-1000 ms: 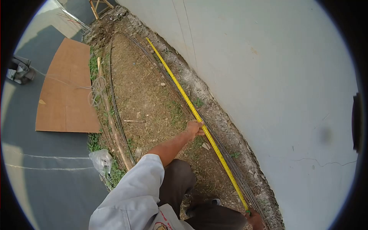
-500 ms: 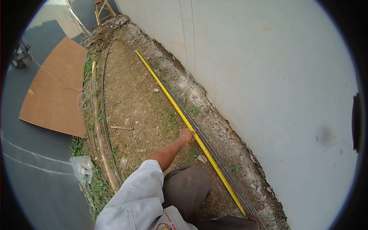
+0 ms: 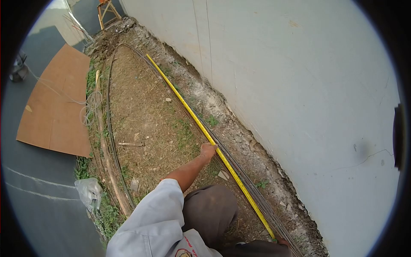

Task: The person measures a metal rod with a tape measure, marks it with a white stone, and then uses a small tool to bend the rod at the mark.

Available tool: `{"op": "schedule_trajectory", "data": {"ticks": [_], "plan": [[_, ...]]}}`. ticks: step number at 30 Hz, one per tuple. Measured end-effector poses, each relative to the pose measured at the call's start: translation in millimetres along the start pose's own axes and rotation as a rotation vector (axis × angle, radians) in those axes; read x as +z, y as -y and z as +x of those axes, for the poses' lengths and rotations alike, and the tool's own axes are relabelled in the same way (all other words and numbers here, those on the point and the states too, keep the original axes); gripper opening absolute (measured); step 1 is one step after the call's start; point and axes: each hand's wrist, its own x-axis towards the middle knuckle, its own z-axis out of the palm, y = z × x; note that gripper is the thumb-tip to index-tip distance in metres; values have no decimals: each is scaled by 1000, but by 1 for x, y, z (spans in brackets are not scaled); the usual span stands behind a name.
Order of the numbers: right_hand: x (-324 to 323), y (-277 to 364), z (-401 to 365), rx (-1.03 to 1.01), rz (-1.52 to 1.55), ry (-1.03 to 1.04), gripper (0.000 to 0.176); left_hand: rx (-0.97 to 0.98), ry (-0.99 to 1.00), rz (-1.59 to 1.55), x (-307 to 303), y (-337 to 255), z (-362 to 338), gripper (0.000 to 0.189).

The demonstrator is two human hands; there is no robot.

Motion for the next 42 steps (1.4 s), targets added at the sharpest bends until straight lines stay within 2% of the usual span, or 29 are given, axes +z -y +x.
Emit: {"op": "schedule_trajectory", "data": {"ticks": [2,5,8,11,13,15,19,22,24,27,29,32,42], "plan": [[3,-7,8,11,-30,-29,54,-15,7,128,1,1,1,22],[8,-12,16,24,-74,-68,54,-13,17,60,8,15,12,23],[14,-18,19,40,-116,-102,53,-34,29,-32,10,1,-7,25],[19,-24,19,60,-158,-135,52,-60,40,25,13,4,-3,24],[20,-19,0,93,-159,-128,52,-80,54,8,11,6,5,25],[1,13,-30,27,-11,-199,40,-110,81,4,19,12,4,26],[5,10,-26,-53,-57,-262,40,-128,79,2,15,6,4,36],[-7,30,-37,45,-14,-195,45,-145,3,-71,17,9,6,42],[1,27,-30,93,-103,-251,46,-114,-37,-48,18,5,2,28],[17,1,-7,-78,-173,-392,45,-155,-14,8,16,-1,5,20],[24,-5,-1,-67,-81,-415,40,-170,49,-29,11,21,27,18],[21,-9,8,-26,-110,-318,42,-185,29,23,12,16,26,19],[12,4,-3,41,-134,-222,50,-237,26,99,17,7,28,19]]}}
